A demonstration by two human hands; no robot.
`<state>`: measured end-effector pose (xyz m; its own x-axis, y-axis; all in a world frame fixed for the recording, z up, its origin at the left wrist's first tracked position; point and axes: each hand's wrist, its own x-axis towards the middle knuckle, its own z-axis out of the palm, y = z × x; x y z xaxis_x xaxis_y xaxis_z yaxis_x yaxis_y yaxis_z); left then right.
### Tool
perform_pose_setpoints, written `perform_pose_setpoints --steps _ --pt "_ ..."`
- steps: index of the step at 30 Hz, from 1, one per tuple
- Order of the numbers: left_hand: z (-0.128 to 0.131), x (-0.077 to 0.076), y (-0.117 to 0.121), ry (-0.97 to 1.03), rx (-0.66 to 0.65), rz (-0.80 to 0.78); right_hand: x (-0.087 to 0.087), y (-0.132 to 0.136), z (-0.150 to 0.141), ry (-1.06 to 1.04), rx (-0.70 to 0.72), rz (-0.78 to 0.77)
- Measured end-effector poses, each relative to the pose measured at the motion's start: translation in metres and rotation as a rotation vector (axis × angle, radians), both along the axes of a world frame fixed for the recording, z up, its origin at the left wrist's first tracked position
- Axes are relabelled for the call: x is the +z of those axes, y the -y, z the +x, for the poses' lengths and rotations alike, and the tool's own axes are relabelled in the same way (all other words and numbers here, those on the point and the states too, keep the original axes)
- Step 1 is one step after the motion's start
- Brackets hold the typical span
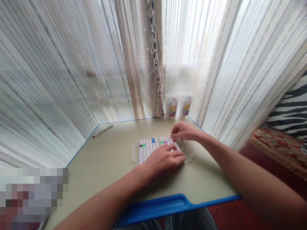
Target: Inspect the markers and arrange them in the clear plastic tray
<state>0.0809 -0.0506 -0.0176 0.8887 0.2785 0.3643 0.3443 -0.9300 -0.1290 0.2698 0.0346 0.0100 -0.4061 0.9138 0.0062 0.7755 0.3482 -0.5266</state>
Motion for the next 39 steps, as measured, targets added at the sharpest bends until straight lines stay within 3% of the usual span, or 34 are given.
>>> perform_pose_setpoints --steps 39 --pt "0.0001 -0.0017 0.0006 -0.01 0.021 -0.023 -0.0015 -0.0026 0.002 0.043 0.02 0.02"
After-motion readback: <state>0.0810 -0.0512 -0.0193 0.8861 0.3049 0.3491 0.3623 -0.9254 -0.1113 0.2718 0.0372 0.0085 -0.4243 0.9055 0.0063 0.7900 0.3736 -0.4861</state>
